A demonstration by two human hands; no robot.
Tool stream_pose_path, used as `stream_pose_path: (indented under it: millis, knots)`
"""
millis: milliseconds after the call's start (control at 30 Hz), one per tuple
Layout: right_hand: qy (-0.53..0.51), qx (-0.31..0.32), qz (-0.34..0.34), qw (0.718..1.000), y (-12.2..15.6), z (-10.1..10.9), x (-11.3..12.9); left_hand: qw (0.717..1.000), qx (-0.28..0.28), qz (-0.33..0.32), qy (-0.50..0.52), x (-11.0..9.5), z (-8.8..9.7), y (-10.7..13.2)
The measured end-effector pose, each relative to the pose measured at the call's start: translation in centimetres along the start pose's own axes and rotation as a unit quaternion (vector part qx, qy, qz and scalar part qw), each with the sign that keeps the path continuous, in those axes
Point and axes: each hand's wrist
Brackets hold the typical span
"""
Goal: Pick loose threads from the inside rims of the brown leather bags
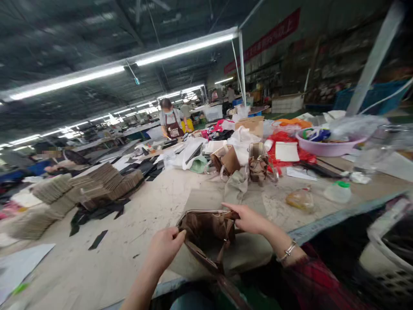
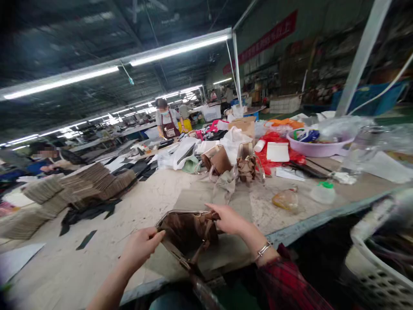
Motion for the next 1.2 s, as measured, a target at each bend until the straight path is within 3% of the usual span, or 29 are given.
stream_pose_path:
  millis: [100, 200, 333, 467, 667, 800, 1000, 1200]
  knots:
    - [-0.002, 0.019, 0.021, 1.0, -1.7, -0.4, -0.2, 0.997, -0.076, -0.029, 0.002, 0.3, 0.2, 0.3]
    - [-0.023, 0.04, 0.054, 0.998, -2.6, -0.4, -0.2, 0.981, -0.138, -0.137, 0.008, -0.1, 0.4, -0.2]
    - [-0.097, 0.041, 0.098, 0.99, -2.5, 0.5, 0.0, 0.956, -0.111, -0.27, 0.014, -1.5, 0.0, -2.0]
    - [-0.102, -0.018, 0.115, 0.988, -2.0, 0.9, 0.2, 0.94, -0.078, -0.331, 0.013, -2.8, -0.9, -3.4]
    - [-0.075, -0.104, 0.175, 0.976, -1.8, -0.4, 0.9, 0.938, -0.089, -0.334, 0.015, -3.6, -1.9, -4.3]
    - [-0.079, -0.107, 0.182, 0.974, -1.9, -1.2, 1.2, 0.946, -0.075, -0.316, -0.009, -3.5, -2.1, -4.6]
    - [-0.062, -0.127, 0.193, 0.971, -2.2, -1.6, 1.1, 0.921, -0.076, -0.382, 0.023, -3.4, -2.4, -3.7]
    - [-0.054, -0.105, 0.207, 0.971, -2.5, -1.8, 0.9, 0.913, -0.056, -0.401, 0.054, -3.8, -2.7, -2.3]
Point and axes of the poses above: each hand's wrist, its own y-axis away from the middle knuckle, its own z-axis out of the back of the hand, x = y × z, and after that the axes turned 5 degrees about y, right-handed
